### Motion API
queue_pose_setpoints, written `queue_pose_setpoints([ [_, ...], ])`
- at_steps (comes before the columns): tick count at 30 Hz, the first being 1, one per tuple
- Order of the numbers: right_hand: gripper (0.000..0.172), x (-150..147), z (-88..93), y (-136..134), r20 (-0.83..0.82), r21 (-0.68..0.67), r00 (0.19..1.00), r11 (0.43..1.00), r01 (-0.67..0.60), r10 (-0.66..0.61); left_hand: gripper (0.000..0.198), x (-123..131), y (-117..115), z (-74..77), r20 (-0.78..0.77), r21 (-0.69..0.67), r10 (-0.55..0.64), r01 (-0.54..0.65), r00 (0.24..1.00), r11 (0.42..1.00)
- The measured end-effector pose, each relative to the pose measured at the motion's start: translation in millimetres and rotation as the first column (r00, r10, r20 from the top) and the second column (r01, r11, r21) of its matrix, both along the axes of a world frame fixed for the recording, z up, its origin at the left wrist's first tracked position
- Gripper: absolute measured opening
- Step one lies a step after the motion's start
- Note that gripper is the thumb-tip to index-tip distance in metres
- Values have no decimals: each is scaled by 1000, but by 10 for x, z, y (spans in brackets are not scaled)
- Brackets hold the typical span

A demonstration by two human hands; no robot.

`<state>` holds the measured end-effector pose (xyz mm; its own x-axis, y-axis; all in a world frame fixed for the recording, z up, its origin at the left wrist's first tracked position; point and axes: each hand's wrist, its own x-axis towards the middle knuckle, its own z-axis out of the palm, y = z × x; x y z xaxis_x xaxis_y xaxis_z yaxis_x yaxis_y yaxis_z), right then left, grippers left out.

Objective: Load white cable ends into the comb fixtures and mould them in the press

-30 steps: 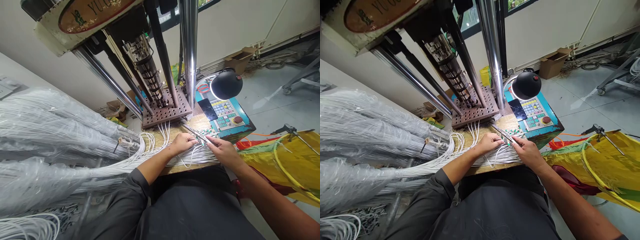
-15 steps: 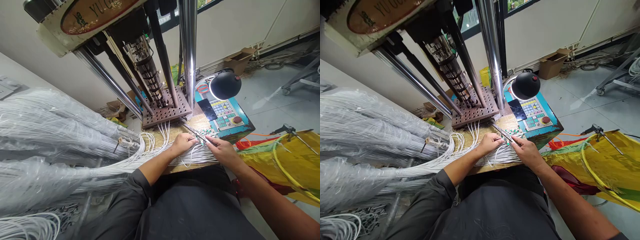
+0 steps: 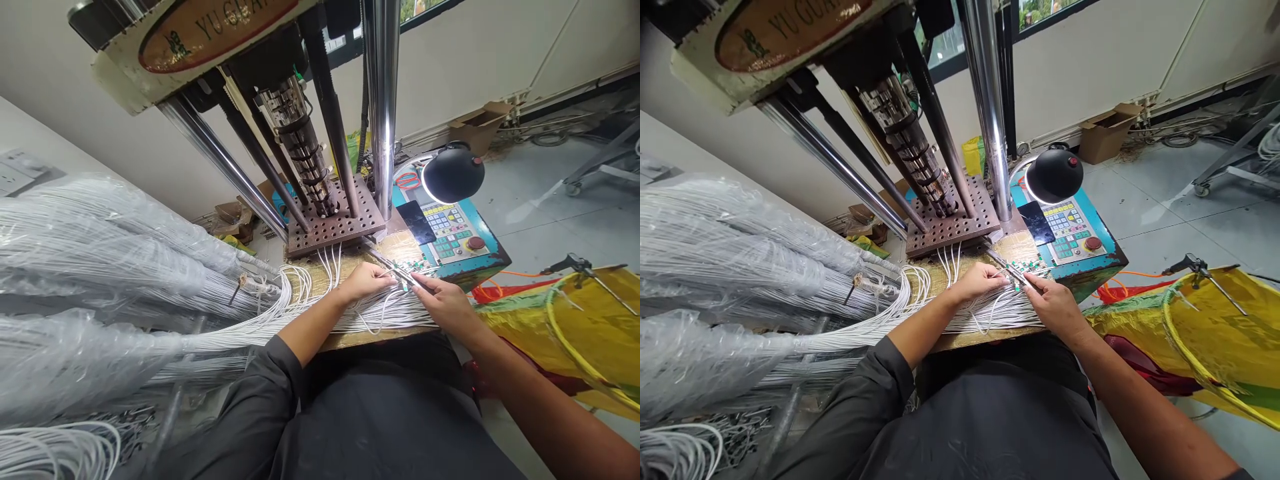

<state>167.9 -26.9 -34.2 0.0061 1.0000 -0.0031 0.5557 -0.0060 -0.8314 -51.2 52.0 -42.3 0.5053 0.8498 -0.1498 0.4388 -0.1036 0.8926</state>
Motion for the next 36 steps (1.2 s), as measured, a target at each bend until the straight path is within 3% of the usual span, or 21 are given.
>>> queue_pose_setpoints([
  [3,57,-1,8,-7,-8,-4,1000,1000,6,-6,35,-28,32,68,-66,76,-38,43,997,996],
  [6,57,0,19,-6,-2,-7,1000,1000,15,-15,30,-1,-24,171,-202,249,-24,75,979,966],
  [8,56,4,20,-3,2,2,1000,1000,17,-17,29,37,-105,253,-316,401,-18,151,949,903],
  [11,53,13,-5,5,5,20,1000,1000,6,-7,27,90,-232,340,-471,568,-6,309,882,763],
  [13,51,20,-36,12,15,22,1000,1000,2,-2,26,113,-279,347,-503,623,-3,365,864,692],
  [15,51,25,-66,17,27,19,1000,1000,2,-3,26,120,-281,316,-462,638,-60,380,885,670],
  [17,51,29,-85,19,29,23,1000,1000,4,-5,24,111,-245,277,-349,625,-145,346,926,700],
  [19,51,31,-88,17,19,30,1000,1000,4,-4,22,88,-197,256,-194,582,-170,253,966,773],
  [21,50,31,-81,15,12,34,1000,999,4,-4,21,62,-156,263,-52,477,-96,109,994,872],
  [24,48,24,-67,19,13,34,1000,999,5,-5,26,28,-113,308,131,161,24,-45,991,986],
  [26,48,18,-62,26,9,32,1000,999,4,-5,34,4,-79,343,264,-43,79,-71,961,997],
  [28,47,15,-61,30,-4,30,1000,999,9,-9,39,-32,-30,368,344,-135,147,-106,927,985],
  [32,46,20,-51,18,-35,30,999,999,34,-33,30,-130,67,341,246,-48,173,-166,954,985],
  [36,48,20,-13,-10,-53,21,997,998,55,-54,20,-171,65,196,162,0,161,-163,974,987],
])
